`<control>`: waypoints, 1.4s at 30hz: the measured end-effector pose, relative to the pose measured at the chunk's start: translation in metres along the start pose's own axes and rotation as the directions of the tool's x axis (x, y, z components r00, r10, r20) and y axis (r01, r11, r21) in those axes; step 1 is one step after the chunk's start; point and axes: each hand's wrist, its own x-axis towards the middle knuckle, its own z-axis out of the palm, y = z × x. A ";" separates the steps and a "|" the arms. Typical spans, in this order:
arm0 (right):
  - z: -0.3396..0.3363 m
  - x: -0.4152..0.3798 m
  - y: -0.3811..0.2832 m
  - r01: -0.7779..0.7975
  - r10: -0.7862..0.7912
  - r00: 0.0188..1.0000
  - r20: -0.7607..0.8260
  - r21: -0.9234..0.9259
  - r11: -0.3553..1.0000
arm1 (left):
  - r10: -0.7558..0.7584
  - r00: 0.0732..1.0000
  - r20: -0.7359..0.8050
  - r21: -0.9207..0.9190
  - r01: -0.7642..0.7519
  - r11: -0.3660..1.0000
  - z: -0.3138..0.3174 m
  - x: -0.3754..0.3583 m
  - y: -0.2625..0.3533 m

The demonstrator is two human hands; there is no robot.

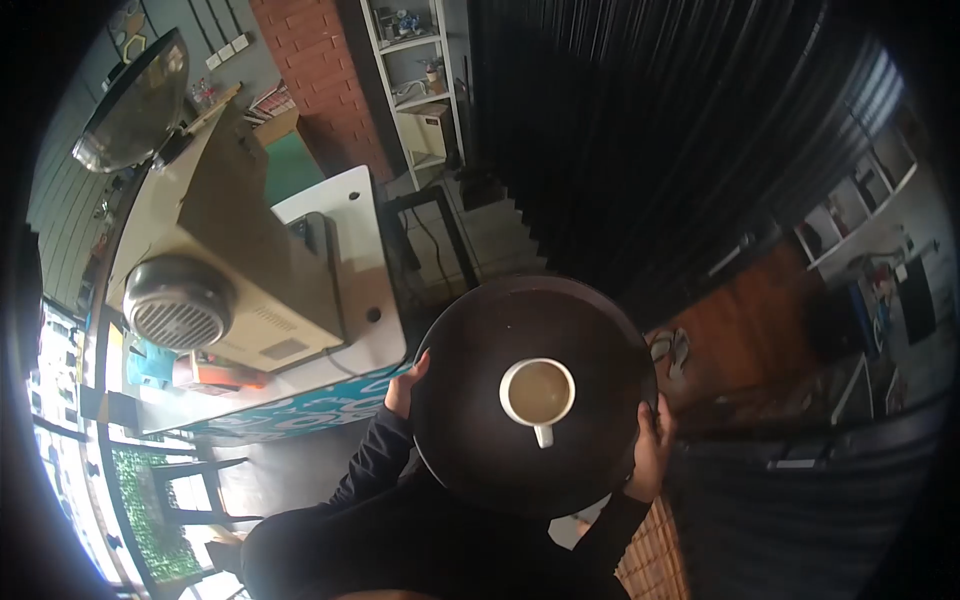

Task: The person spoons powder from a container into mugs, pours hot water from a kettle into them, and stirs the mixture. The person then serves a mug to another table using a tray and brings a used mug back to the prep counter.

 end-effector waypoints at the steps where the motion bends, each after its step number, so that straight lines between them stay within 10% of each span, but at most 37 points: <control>1: -0.001 0.017 -0.010 0.019 -0.019 1.000 0.007 -0.013 1.000 | -0.022 1.000 -0.007 -0.014 0.022 1.000 0.011 0.012 -0.002; 10: 0.031 0.185 -0.046 0.070 -0.064 0.993 0.103 -0.051 0.996 | -0.192 0.973 0.129 -0.468 0.230 0.853 0.103 0.112 0.015; 18: 0.132 0.337 -0.070 0.080 -0.078 0.960 0.271 0.002 0.997 | 0.122 0.985 -0.123 -0.274 -0.152 0.950 0.115 0.243 0.029; 21: 0.178 0.390 -0.083 0.145 -0.108 0.939 0.326 -0.092 0.985 | -0.048 0.999 -0.008 -0.480 0.038 0.877 0.124 0.280 0.059; 27: 0.297 0.434 -0.125 0.059 0.004 0.867 0.498 -0.110 0.992 | 0.189 0.982 -0.014 -0.551 -0.165 0.818 0.096 0.312 0.088; 30: 0.351 0.462 -0.129 0.089 0.022 0.774 0.633 -0.143 0.986 | 0.067 0.874 -0.482 -0.263 -0.217 0.940 0.099 0.322 0.104; 42: 0.607 0.603 -0.142 0.249 -0.125 0.554 0.823 -0.020 0.968 | 0.141 0.817 -0.559 -0.478 -0.457 0.750 0.032 0.495 0.157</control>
